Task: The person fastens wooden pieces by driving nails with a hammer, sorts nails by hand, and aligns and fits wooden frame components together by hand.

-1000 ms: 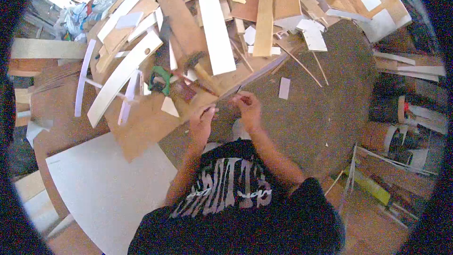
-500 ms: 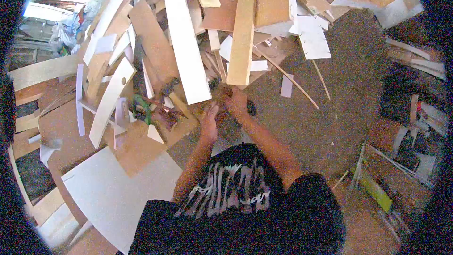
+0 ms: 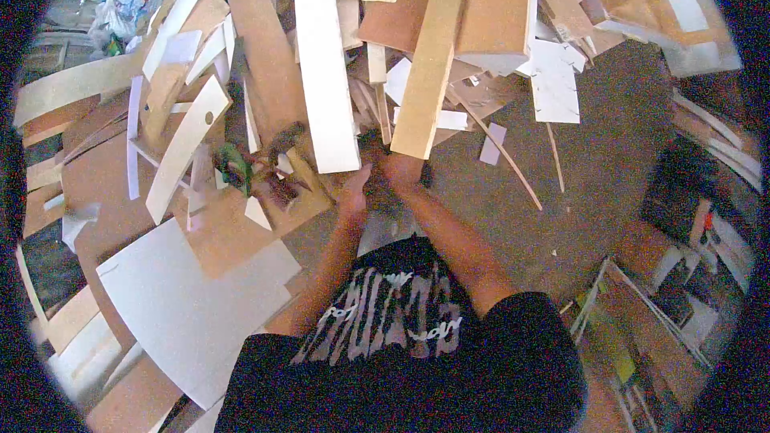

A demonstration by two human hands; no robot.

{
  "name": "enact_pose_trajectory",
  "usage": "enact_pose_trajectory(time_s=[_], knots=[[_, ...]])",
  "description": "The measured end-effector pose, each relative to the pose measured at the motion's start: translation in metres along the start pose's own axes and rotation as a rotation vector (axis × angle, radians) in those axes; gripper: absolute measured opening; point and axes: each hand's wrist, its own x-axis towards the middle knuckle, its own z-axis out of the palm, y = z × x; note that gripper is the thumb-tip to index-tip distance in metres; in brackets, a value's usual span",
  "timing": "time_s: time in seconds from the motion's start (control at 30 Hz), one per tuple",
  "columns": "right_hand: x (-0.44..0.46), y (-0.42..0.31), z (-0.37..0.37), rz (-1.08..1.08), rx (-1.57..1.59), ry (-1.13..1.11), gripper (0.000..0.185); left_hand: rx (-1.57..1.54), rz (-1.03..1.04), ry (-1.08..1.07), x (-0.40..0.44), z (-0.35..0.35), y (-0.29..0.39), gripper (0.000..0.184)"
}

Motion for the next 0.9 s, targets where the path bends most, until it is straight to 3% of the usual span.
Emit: enact_pose_trajectory(time_s=[0.03, 0.1, 0.2, 0.4, 0.47, 0.63, 0.8, 0.9], knots=[[-0.008, 0.009, -0.003, 0.078, 0.014, -0.183, 0.037, 0.102, 0.062, -0.009, -0.003, 0.000, 0.012, 0.040], [-0.013, 0.015, -0.009, 0.179, 0.077, -0.517, 0.038, -0.131, -0.134, -0.036, -0.009, 0.004, 0.024, 0.039], [-0.003, 0.015, -0.016, 0.066, 0.051, -0.406, 0.035, -0.176, -0.155, -0.073, -0.012, 0.003, 0.025, 0.038], [-0.006, 0.002, -0.026, 0.052, -0.021, -0.436, 0.029, -0.188, -0.231, -0.014, -0.019, -0.001, 0.023, 0.035], [-0.011, 0.002, -0.022, 0.156, -0.164, -0.755, 0.028, -0.211, -0.206, -0.014, -0.011, -0.007, 0.000, 0.034], [-0.010, -0.011, -0.019, 0.169, -0.228, -0.708, 0.025, -0.354, -0.158, 0.098, -0.014, 0.001, -0.001, 0.035], [-0.009, -0.004, -0.023, 0.057, -0.178, -0.590, 0.026, -0.328, -0.250, 0.103, -0.002, 0.001, -0.025, 0.037], [0.003, -0.016, -0.033, 0.130, -0.162, -0.629, 0.033, -0.170, -0.170, 0.102, -0.003, -0.004, -0.034, 0.036]])
